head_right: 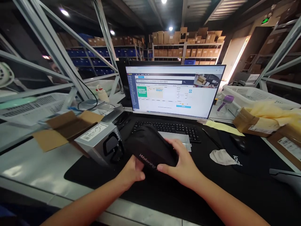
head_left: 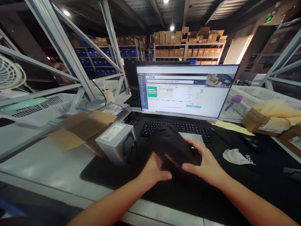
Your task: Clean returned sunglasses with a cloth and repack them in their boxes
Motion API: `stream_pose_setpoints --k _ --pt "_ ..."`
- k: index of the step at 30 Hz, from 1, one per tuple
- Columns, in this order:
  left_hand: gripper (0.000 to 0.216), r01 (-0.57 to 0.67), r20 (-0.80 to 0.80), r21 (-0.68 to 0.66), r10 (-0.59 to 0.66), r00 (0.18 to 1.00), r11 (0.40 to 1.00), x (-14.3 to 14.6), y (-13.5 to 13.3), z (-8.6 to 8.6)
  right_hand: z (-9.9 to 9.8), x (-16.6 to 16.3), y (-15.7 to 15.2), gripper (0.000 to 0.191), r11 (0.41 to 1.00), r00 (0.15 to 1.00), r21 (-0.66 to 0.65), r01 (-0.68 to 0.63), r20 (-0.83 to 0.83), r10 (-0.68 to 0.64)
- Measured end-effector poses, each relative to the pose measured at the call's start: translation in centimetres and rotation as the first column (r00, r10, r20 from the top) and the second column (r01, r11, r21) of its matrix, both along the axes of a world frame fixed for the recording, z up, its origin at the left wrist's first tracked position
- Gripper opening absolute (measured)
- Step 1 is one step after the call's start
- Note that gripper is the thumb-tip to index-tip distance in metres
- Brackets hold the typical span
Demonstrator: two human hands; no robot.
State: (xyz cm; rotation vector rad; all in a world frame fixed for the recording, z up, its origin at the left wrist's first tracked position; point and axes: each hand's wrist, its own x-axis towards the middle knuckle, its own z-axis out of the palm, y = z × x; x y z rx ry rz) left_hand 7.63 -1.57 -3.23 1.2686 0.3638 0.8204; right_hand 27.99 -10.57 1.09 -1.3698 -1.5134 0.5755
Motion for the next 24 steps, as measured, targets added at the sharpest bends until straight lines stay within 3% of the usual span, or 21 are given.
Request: stream_pose_setpoints --k 3,5,8,10,12,14,15,17,20,24 --pt "0.08 -0.049 0.102 -0.234 0.074 0.992 0.971 1.6 -0.3 1.0 -1.0 -1.6 0.3 0.078 0.998 0.996 0.06 0.017 0.085 -0.022" --pt "0.079 -0.098 0.123 -0.336 0.147 0.981 0.937 2.0 -0.3 1.1 -1.2 -1.6 0.2 0.083 0.993 0.988 0.11 0.037 0.143 -0.053" --pt "0.078 -0.171 0.094 -0.53 0.258 0.961 0.831 1.9 0.5 1.1 -0.9 -0.2 -0.1 0.074 0.98 0.983 0.176 0.09 0.143 -0.116" --pt "0.069 -0.191 0.055 -0.663 0.302 0.952 0.723 1.8 1.2 1.4 -0.7 0.8 -0.2 0.043 0.99 0.986 0.087 0.11 0.117 -0.119" --pt "0.063 -0.165 0.052 -0.738 0.299 0.953 0.655 1.9 1.7 2.1 -0.8 1.1 -0.2 0.019 0.986 0.993 -0.167 -0.008 0.113 0.028" --pt "0.061 -0.127 0.077 -0.76 0.283 0.956 0.637 2.2 1.8 2.8 -1.3 0.5 -0.1 0.012 0.904 0.974 -0.389 -0.177 0.06 0.216" --pt "0.062 -0.116 0.086 -0.762 0.276 0.957 0.637 2.3 1.8 3.1 -1.5 0.0 -0.1 0.023 0.87 0.963 -0.432 -0.237 0.013 0.268" --pt "0.065 -0.103 0.095 -0.75 0.26 0.961 0.653 2.5 1.7 3.4 -2.1 -1.4 -0.1 0.042 0.856 0.955 -0.426 -0.293 -0.095 0.28" --pt "0.065 -0.134 0.082 -0.721 0.276 0.958 0.679 2.6 1.7 3.2 -2.3 -3.0 0.0 0.027 0.856 0.955 -0.423 -0.297 -0.149 0.257" --pt "0.06 -0.196 0.048 -0.725 0.333 0.942 0.66 2.6 1.9 2.3 -2.0 -3.5 0.0 0.031 0.84 0.97 -0.493 -0.226 -0.031 0.242"
